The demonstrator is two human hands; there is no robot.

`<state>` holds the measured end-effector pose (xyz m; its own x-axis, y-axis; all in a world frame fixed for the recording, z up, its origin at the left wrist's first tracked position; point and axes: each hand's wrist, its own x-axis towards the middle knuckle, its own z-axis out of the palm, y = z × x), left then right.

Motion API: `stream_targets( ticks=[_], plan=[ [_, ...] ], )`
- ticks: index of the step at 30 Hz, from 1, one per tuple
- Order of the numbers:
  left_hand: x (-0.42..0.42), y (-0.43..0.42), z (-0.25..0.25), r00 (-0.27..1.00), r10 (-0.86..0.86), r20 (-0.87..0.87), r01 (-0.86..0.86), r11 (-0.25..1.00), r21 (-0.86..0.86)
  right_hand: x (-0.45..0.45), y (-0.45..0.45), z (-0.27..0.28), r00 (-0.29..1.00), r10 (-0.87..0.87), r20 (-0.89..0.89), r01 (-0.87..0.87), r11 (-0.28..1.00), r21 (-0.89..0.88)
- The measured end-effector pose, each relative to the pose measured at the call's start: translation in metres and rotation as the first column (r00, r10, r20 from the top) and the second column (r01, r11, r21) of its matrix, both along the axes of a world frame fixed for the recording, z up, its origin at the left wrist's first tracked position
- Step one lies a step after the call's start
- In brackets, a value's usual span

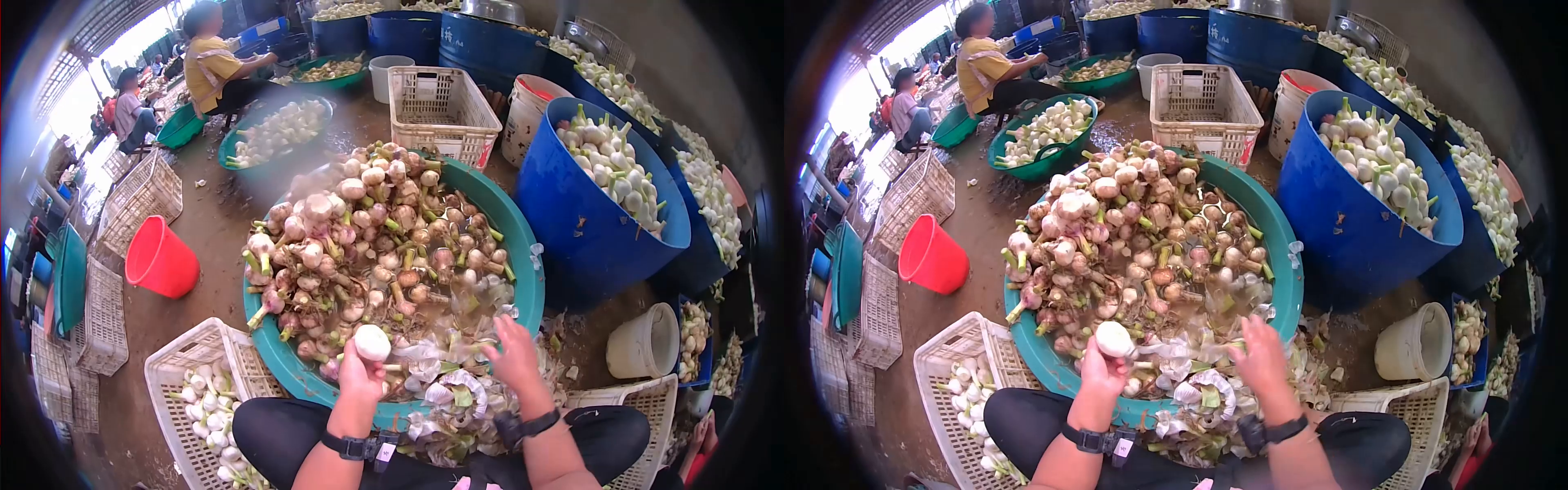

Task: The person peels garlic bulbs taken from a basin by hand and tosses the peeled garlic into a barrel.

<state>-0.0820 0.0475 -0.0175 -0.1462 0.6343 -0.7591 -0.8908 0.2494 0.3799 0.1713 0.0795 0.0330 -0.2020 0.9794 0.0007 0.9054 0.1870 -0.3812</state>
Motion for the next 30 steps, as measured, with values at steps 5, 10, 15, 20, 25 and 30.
stream_targets(
  ticks=[5, 10, 15, 20, 25, 30],
  plan=[
    [0.035, 0.001, 0.019, 0.769, -0.278, -0.576, 0.31, 0.95, -0.044, -0.072, -0.017, -0.054, 0.112, -0.725, -0.679, -0.398, 0.593, -0.7],
    [0.027, 0.004, 0.017, 0.844, 0.052, -0.534, 0.083, 0.971, 0.224, -0.058, 0.05, -0.005, -0.518, -0.792, -0.323, -0.685, 0.61, -0.397],
    [0.024, 0.01, 0.016, 0.903, -0.07, -0.425, 0.122, 0.988, 0.098, -0.035, 0.145, 0.003, -0.205, -0.461, -0.863, -0.257, 0.876, -0.407],
    [0.029, 0.015, -0.002, 0.787, -0.25, -0.565, 0.294, 0.956, -0.013, -0.095, 0.137, -0.139, 0.984, -0.017, 0.179, 0.084, 0.925, -0.372],
    [0.028, 0.02, 0.002, 0.873, -0.146, -0.465, 0.132, 0.989, -0.063, -0.105, 0.09, -0.117, 0.908, 0.193, -0.373, -0.283, 0.938, -0.202],
    [0.022, 0.018, 0.005, 0.845, -0.244, -0.476, 0.288, 0.957, 0.021, -0.105, 0.015, -0.021, 0.876, 0.394, -0.278, -0.467, 0.837, -0.285]
  ],
)
